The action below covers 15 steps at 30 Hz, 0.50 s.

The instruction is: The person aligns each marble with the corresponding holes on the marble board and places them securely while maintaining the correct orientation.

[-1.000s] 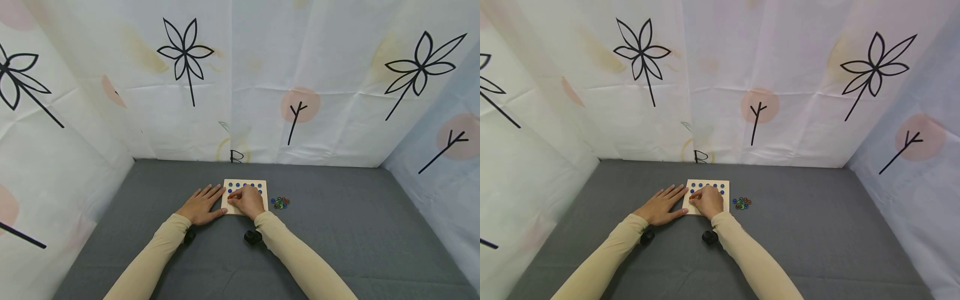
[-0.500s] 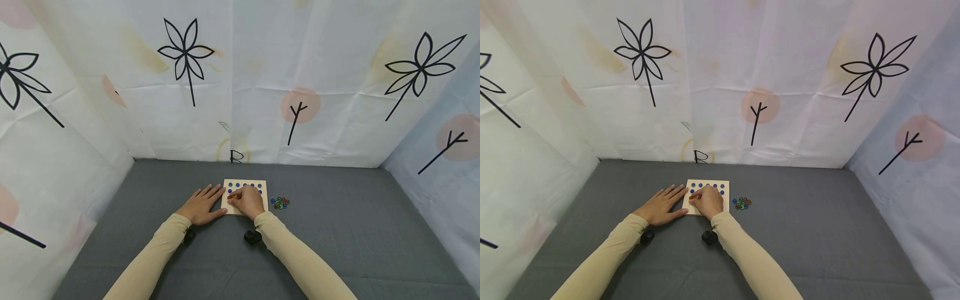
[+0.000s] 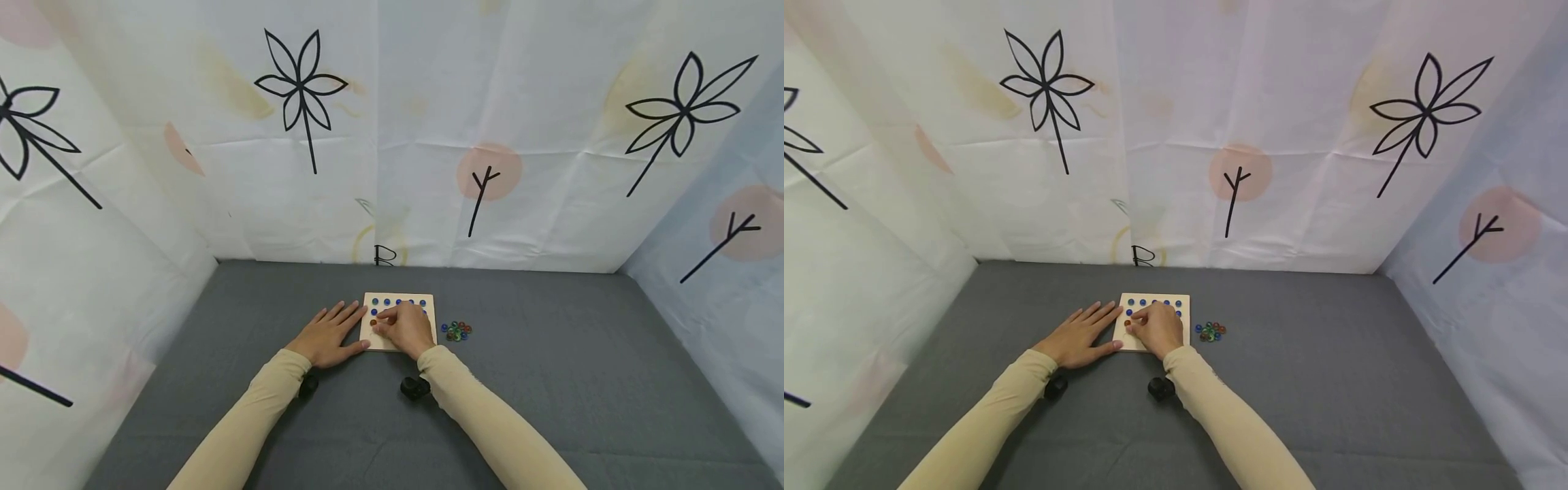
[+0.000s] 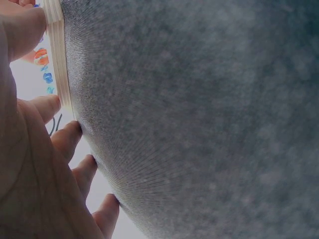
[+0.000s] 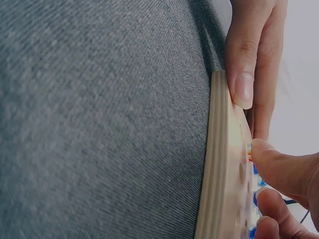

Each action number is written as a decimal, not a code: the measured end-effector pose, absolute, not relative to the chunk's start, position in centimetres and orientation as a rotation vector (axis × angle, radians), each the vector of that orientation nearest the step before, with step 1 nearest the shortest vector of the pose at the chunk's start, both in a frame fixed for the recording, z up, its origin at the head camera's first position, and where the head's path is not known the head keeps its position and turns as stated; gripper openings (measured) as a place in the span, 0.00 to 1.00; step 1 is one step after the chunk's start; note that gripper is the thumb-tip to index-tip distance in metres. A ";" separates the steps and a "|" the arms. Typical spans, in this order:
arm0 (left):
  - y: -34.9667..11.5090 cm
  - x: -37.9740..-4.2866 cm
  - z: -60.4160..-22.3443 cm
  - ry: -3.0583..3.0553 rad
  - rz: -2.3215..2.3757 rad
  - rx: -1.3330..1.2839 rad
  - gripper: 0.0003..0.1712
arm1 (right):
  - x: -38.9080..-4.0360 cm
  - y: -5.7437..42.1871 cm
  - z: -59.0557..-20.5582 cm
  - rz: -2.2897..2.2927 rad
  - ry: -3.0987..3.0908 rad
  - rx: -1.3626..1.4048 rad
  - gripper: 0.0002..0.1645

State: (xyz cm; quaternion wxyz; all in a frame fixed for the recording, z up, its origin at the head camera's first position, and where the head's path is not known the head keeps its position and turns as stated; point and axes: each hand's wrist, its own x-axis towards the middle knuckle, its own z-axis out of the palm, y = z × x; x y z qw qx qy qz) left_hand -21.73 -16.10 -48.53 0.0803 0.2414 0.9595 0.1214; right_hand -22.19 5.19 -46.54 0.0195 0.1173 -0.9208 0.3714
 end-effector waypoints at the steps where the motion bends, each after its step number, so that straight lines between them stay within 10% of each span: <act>1: -16.1 -21.7 -48.6 2.871 0.361 0.722 0.46 | -22.1 5.3 -46.5 1.146 -2.853 0.368 0.12; 15: -16.0 -21.8 -48.6 2.877 0.330 0.705 0.46 | -20.9 6.7 -45.9 1.143 -2.782 0.409 0.12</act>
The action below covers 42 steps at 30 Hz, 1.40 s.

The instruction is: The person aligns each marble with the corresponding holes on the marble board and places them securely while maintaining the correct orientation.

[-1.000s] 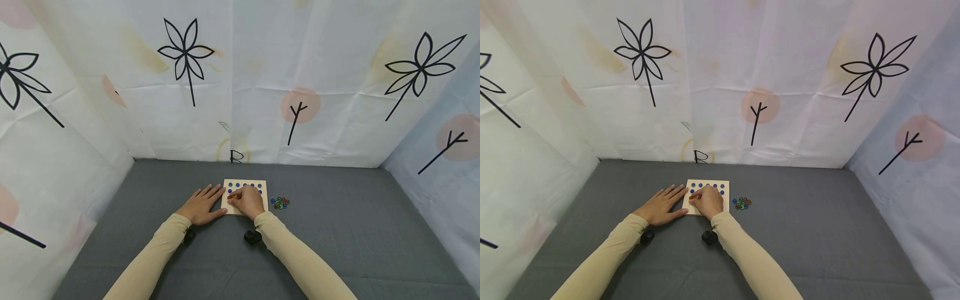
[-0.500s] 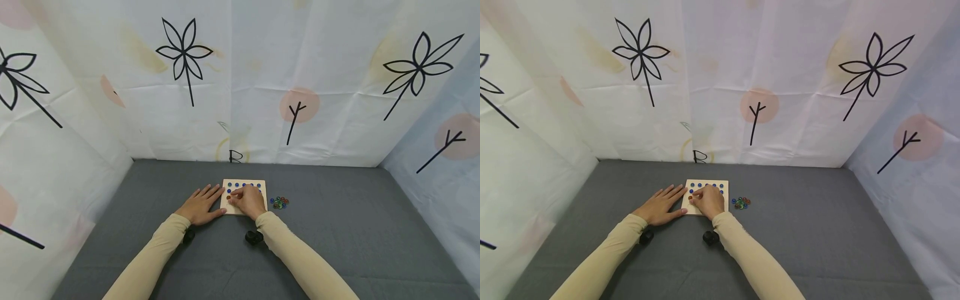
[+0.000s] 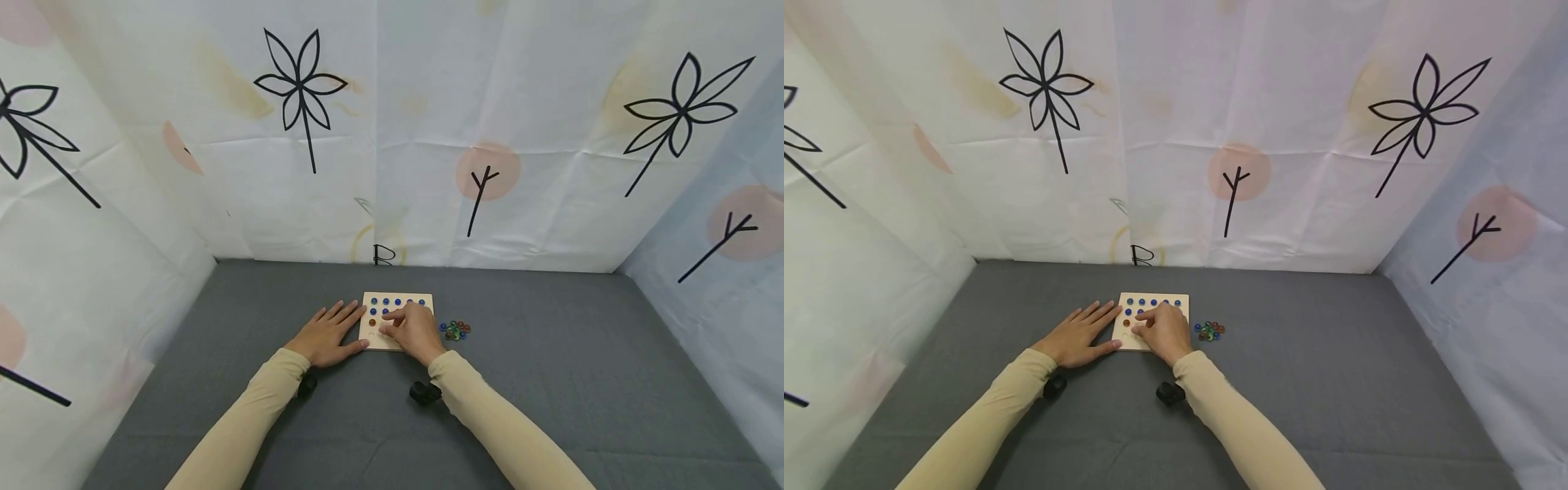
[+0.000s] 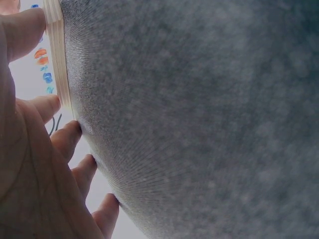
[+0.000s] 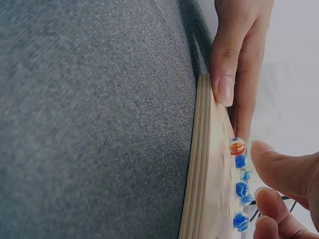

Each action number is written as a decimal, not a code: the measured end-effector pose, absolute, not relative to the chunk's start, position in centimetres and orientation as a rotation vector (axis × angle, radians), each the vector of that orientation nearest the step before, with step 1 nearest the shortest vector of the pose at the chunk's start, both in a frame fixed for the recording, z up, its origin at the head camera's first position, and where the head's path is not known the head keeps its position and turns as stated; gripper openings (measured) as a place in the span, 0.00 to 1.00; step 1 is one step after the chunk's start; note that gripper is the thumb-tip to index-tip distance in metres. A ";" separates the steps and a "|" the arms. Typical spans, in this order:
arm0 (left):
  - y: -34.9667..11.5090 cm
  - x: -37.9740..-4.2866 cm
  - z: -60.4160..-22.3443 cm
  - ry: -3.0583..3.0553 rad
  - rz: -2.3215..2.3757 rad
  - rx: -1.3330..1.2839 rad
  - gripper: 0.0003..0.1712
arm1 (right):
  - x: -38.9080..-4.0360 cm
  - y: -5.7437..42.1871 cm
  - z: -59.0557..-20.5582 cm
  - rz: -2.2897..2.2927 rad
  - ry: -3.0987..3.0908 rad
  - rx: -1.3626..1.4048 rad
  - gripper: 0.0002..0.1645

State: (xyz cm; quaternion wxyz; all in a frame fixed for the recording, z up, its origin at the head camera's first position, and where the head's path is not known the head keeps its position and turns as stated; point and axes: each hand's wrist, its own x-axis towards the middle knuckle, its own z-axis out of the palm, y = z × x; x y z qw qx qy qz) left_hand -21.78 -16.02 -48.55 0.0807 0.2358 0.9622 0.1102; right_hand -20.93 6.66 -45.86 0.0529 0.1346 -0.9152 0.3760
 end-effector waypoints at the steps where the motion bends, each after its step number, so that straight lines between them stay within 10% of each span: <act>1: -16.0 -21.8 -48.5 2.877 0.331 0.705 0.46 | -20.8 6.7 -45.9 1.149 -2.778 0.410 0.12; 42: -16.2 -21.7 -48.3 2.856 0.350 0.718 0.46 | -18.8 12.8 -45.4 1.247 -2.644 0.363 0.13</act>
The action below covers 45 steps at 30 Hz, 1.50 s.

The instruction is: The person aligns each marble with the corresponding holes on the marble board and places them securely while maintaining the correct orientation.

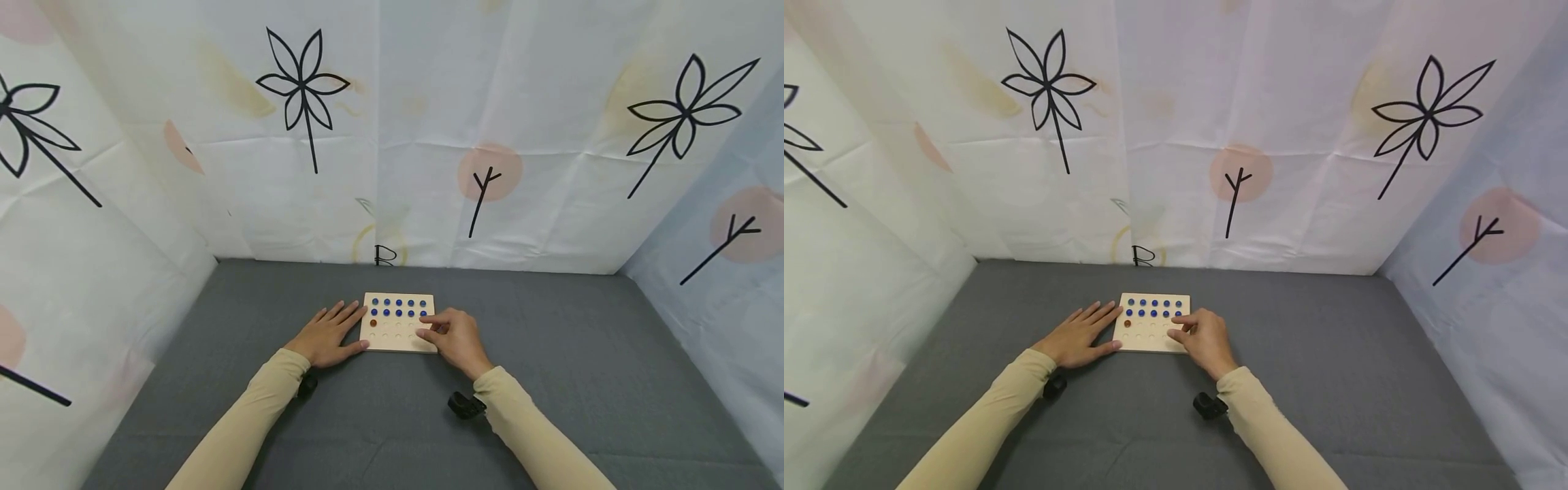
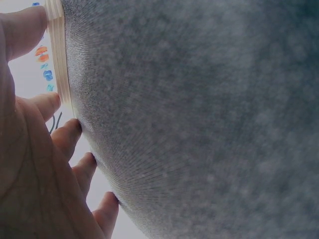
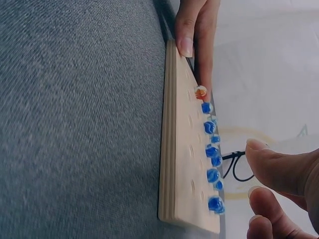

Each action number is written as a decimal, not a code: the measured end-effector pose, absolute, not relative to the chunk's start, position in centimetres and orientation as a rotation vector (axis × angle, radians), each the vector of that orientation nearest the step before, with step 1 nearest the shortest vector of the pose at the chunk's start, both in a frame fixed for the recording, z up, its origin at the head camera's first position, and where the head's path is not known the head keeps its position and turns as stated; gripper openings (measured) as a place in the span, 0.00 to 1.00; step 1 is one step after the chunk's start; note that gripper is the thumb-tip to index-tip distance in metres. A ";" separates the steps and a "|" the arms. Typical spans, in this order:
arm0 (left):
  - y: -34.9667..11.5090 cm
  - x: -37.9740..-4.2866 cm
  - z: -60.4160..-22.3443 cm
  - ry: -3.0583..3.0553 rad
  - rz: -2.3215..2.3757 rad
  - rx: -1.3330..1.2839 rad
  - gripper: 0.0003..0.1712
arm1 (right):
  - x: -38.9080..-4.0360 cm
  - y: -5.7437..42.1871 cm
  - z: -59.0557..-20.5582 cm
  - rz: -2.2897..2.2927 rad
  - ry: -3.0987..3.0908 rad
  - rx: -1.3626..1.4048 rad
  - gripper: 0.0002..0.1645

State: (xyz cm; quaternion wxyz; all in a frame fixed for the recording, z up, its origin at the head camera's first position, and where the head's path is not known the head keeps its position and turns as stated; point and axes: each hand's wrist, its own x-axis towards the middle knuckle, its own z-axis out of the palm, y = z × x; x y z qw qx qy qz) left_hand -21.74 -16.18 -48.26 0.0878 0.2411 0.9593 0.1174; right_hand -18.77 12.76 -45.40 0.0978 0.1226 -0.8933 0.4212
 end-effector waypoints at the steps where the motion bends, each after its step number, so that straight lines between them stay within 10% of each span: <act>1: -16.1 -21.7 -48.1 2.854 0.353 0.718 0.46 | -18.7 12.9 -45.4 1.246 -2.646 0.359 0.13; 45: -16.4 -22.1 -49.2 2.878 0.332 0.731 0.47 | -17.4 19.9 -46.2 1.093 -2.723 0.250 0.12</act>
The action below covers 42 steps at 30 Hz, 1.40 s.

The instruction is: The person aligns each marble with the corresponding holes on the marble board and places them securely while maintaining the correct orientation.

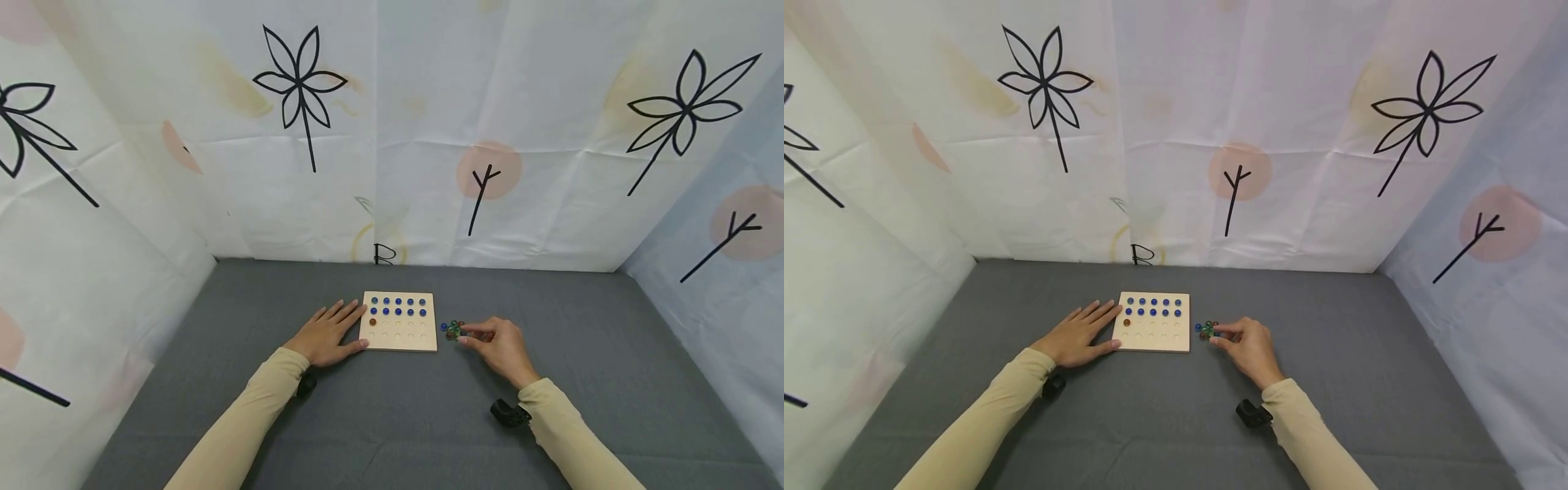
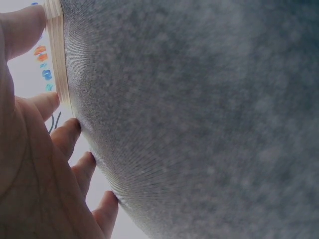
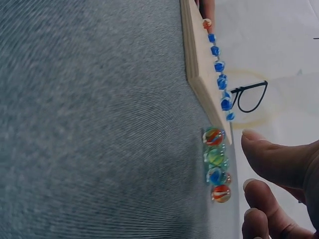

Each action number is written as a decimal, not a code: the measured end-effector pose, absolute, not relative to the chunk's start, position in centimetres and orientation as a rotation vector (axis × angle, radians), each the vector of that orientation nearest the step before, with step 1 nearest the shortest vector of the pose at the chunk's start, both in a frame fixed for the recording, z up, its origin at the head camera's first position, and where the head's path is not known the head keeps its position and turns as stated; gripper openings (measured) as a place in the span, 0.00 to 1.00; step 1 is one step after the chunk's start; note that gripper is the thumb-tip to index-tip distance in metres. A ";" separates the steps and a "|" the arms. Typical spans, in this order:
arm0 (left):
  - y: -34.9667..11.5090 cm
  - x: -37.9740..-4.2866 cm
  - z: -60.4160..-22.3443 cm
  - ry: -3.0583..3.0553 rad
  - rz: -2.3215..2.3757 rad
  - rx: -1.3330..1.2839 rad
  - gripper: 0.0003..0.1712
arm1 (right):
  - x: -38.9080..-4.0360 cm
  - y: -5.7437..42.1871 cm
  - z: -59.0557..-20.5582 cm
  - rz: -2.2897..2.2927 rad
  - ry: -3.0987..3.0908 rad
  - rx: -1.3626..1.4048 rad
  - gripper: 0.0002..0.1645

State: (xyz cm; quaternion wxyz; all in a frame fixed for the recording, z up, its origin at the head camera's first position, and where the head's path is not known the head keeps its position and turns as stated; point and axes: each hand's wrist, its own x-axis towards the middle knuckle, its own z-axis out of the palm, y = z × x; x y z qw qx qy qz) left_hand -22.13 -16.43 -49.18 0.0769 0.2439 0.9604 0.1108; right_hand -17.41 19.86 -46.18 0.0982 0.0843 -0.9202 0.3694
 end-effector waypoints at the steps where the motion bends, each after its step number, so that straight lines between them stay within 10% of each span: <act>1: -16.4 -22.1 -49.1 2.877 0.327 0.728 0.47 | -17.4 19.9 -46.3 1.097 -2.731 0.246 0.12; 42: -16.0 -21.3 -47.1 2.842 0.330 0.699 0.44 | -18.8 20.5 -47.7 1.137 -2.849 0.175 0.12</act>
